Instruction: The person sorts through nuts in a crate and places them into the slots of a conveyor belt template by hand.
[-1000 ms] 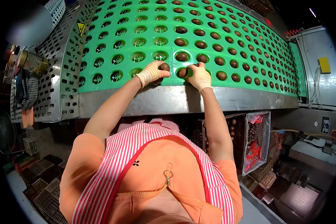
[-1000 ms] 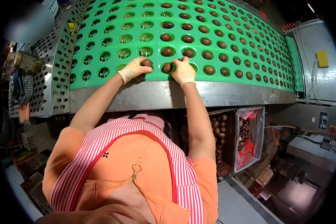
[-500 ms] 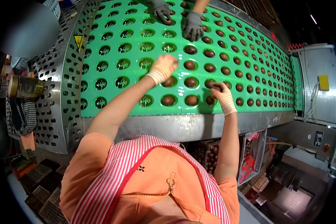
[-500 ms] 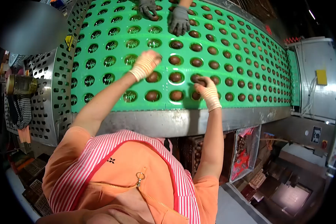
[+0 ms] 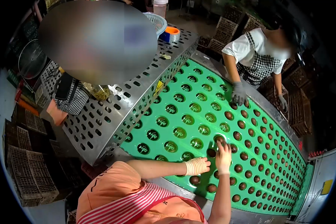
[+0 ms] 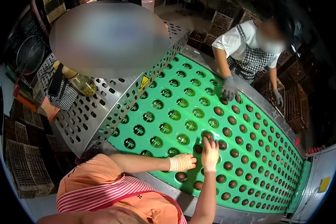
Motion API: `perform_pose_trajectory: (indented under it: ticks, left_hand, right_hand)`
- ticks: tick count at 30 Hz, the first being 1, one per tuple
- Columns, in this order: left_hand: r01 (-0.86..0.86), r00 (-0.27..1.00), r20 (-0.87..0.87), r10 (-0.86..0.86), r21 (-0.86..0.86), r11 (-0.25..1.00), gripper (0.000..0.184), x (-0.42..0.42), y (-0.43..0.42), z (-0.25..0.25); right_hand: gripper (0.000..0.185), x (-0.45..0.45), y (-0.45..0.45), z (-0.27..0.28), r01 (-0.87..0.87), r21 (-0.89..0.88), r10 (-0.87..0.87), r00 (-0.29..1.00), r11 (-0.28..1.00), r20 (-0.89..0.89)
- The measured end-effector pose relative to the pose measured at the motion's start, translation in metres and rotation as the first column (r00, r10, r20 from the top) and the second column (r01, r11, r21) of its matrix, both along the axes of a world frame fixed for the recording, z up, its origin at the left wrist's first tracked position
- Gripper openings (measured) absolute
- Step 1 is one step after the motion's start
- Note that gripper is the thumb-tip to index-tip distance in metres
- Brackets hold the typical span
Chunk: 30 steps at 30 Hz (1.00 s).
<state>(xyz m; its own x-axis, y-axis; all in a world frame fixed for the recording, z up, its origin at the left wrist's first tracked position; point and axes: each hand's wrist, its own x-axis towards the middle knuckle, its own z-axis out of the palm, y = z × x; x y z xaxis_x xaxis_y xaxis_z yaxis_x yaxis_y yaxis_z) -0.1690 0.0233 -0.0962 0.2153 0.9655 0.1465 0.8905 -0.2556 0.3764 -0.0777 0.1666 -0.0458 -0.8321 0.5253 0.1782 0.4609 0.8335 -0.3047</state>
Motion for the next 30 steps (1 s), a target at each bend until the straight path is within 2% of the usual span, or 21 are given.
perform_pose_trajectory:
  ticks: [3, 4, 6, 7, 8, 10, 11, 12, 14, 17, 18, 19, 20, 21, 22, 24, 26, 27, 28, 29, 30]
  left_hand:
    - [-0.038, 0.999, -0.019, 0.039, 0.04, 0.998, 0.026, 0.005, -0.001, -0.001]
    - [-0.083, 0.996, -0.027, 0.086, 0.101, 0.991, 0.027, 0.01, -0.008, 0.002]
    - [-0.097, 0.993, 0.078, 0.094, 0.044, 0.994, 0.03, 0.019, -0.028, 0.024]
    - [0.007, 0.996, 0.087, 0.018, -0.269, 0.963, 0.036, 0.023, -0.048, 0.043]
    - [0.028, 0.999, 0.053, -0.014, -0.272, 0.962, 0.036, 0.03, -0.059, 0.042]
    - [0.011, 0.999, 0.034, -0.003, -0.224, 0.975, 0.033, 0.039, -0.069, 0.039]
    - [0.019, 0.999, 0.042, -0.013, -0.144, 0.989, 0.023, 0.04, -0.071, 0.026]
    - [-0.001, 0.998, -0.055, -0.007, -0.158, 0.987, 0.018, 0.045, -0.068, 0.02]
    - [0.098, 0.989, -0.104, -0.102, -0.048, 0.994, 0.013, 0.052, -0.065, 0.022]
    - [0.1, 0.983, -0.151, -0.108, -0.06, 0.993, 0.011, 0.046, -0.054, 0.042]
    - [0.065, 0.993, -0.098, -0.07, -0.055, 0.996, 0.012, 0.047, -0.053, 0.032]
    - [0.04, 0.978, -0.196, -0.068, -0.145, 0.989, 0.015, 0.051, -0.048, 0.043]
    - [0.04, 0.997, -0.061, -0.046, -0.086, 0.995, 0.016, 0.049, -0.05, 0.035]
    - [0.122, 0.99, 0.068, -0.123, 0.015, 0.992, 0.019, 0.046, -0.052, 0.038]
    - [0.115, 0.992, 0.067, -0.11, -0.08, 0.99, 0.024, 0.041, -0.046, 0.03]
    - [-0.007, 0.986, -0.168, -0.018, -0.145, 0.989, 0.027, 0.055, -0.047, 0.046]
    - [0.119, 0.988, -0.112, -0.108, 0.094, 0.988, 0.035, 0.09, -0.044, 0.046]
    - [0.15, 0.987, 0.045, -0.152, 0.044, 0.988, 0.041, 0.123, -0.045, 0.059]
    - [0.215, 0.936, 0.255, -0.242, 0.131, 0.968, 0.041, 0.159, -0.049, 0.06]
    - [0.232, 0.894, 0.414, -0.171, -0.102, 0.967, 0.039, 0.198, -0.057, 0.073]
    - [0.28, 0.886, 0.438, -0.152, -0.244, 0.929, 0.038, 0.24, -0.068, 0.093]
  right_hand:
    - [0.039, 0.06, -0.041, 0.018, 0.072, -0.03, -0.074, 0.992, 0.997, -0.101]
    - [0.037, 0.085, -0.058, 0.02, 0.197, -0.06, -0.199, 0.98, 0.978, -0.016]
    - [0.041, 0.122, -0.089, 0.032, 0.292, -0.118, -0.282, 0.955, 0.949, 0.094]
    - [0.043, 0.148, -0.105, 0.017, 0.293, -0.111, -0.273, 0.947, 0.95, 0.166]
    - [0.045, 0.163, -0.112, -0.002, 0.28, -0.108, -0.246, 0.936, 0.954, 0.251]
    - [0.049, 0.17, -0.113, -0.018, 0.378, -0.118, -0.35, 0.915, 0.918, 0.2]
    - [0.047, 0.17, -0.113, -0.024, 0.364, -0.12, -0.343, 0.925, 0.924, 0.164]
    - [0.042, 0.17, -0.115, -0.031, 0.317, -0.047, -0.314, 0.947, 0.947, 0.069]
    - [0.04, 0.167, -0.121, -0.023, 0.349, -0.057, -0.349, 0.937, 0.936, 0.0]
    - [0.038, 0.161, -0.142, -0.007, 0.404, -0.157, -0.425, 0.894, 0.901, -0.138]
    - [0.038, 0.161, -0.157, -0.005, 0.411, -0.201, -0.447, 0.875, 0.889, -0.186]
    - [0.04, 0.166, -0.169, -0.012, 0.349, -0.199, -0.394, 0.875, 0.916, -0.281]
    - [0.041, 0.174, -0.195, 0.002, 0.389, -0.279, -0.461, 0.845, 0.878, -0.272]
    - [0.041, 0.182, -0.214, 0.001, 0.412, -0.268, -0.484, 0.816, 0.871, -0.317]
    - [0.041, 0.197, -0.226, -0.003, 0.419, -0.24, -0.482, 0.793, 0.876, -0.374]
    - [0.039, 0.232, -0.258, -0.004, 0.494, -0.268, -0.562, 0.739, 0.827, -0.372]
    - [0.038, 0.282, -0.294, -0.008, 0.607, -0.338, -0.693, 0.66, 0.719, -0.29]
    - [0.038, 0.309, -0.312, -0.014, 0.659, -0.356, -0.749, 0.598, 0.663, -0.286]
    - [0.038, 0.337, -0.331, -0.011, 0.742, -0.353, -0.82, 0.538, 0.57, -0.194]
    - [0.034, 0.368, -0.348, -0.002, 0.798, -0.356, -0.874, 0.456, 0.486, -0.169]
    - [0.031, 0.396, -0.369, -0.008, 0.855, -0.347, -0.921, 0.341, 0.386, -0.187]
